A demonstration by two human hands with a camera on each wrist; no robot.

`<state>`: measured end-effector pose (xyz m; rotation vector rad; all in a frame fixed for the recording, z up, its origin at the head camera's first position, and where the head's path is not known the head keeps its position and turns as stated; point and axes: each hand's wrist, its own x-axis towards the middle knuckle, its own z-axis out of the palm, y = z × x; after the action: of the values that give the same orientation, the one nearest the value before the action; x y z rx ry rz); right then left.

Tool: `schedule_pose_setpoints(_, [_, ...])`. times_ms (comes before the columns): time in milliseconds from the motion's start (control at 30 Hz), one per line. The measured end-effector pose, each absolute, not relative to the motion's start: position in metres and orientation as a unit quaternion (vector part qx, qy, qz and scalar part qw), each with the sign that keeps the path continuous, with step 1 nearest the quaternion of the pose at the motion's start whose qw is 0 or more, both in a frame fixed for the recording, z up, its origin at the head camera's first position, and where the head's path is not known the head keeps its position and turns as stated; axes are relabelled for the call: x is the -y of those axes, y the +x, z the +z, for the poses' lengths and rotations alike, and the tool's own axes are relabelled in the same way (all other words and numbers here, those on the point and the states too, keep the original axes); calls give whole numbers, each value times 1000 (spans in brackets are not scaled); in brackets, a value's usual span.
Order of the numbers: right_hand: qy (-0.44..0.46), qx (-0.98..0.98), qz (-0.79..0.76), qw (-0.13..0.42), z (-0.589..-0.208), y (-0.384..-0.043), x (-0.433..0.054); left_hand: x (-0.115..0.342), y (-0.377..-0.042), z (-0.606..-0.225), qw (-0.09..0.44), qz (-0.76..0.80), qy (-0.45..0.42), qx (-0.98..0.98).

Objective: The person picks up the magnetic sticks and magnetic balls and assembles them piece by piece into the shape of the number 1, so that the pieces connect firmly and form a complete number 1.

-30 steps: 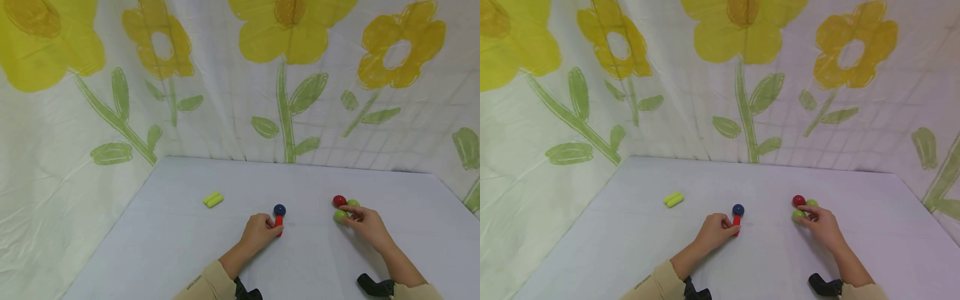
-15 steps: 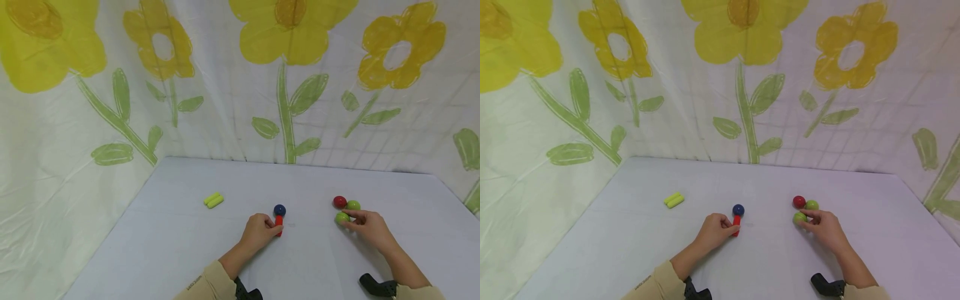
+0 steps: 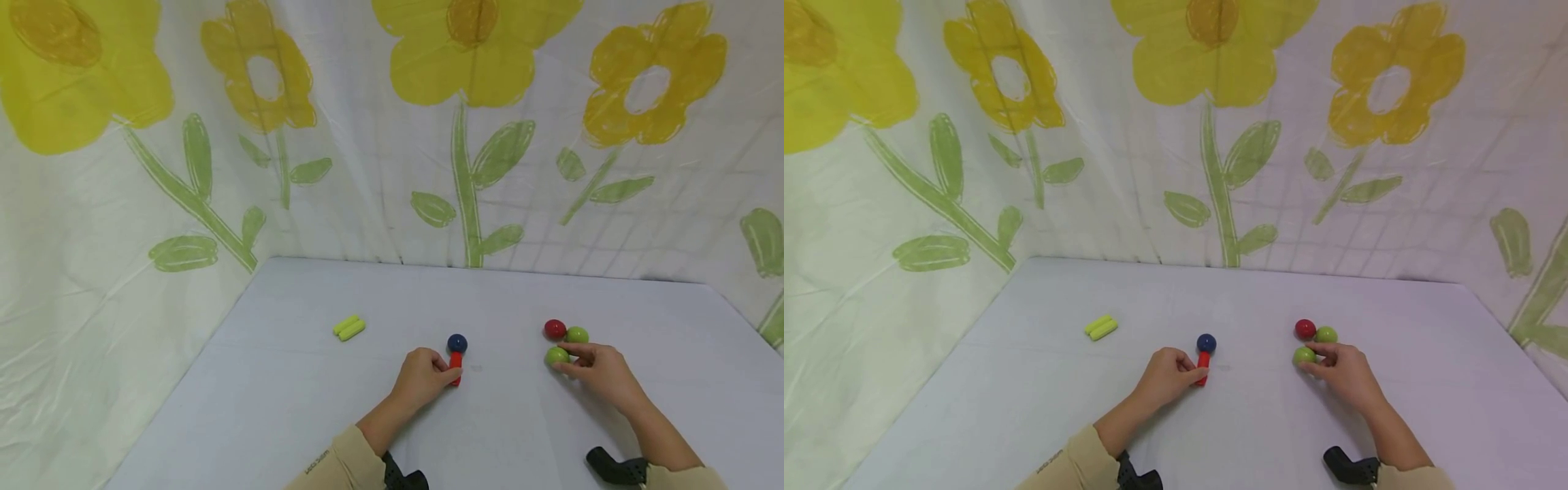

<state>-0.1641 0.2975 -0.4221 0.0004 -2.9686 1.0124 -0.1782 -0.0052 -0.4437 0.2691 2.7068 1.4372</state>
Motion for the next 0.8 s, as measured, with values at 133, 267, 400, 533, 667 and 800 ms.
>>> schedule_pose_setpoints(133, [8,947,322,7,-422,-164,-296,6,-177,-442,39,469,84,-878])
schedule_pose_setpoints(267, [12,946,324,4,-421,-164,-293,6,-178,-441,52,473,77,-876])
schedule_pose_setpoints(400, [12,941,339,-7,-421,-163,-288,8,-181,-441,72,482,72,-870])
schedule_pose_setpoints(533, [14,936,352,-12,-422,-161,-285,10,-184,-440,90,490,68,-865])
schedule_pose_setpoints(667, [13,935,355,-10,-421,-160,-283,10,-185,-439,100,488,66,-865])
schedule_pose_setpoints(800, [8,931,365,-17,-420,-158,-281,10,-186,-438,105,490,65,-863])
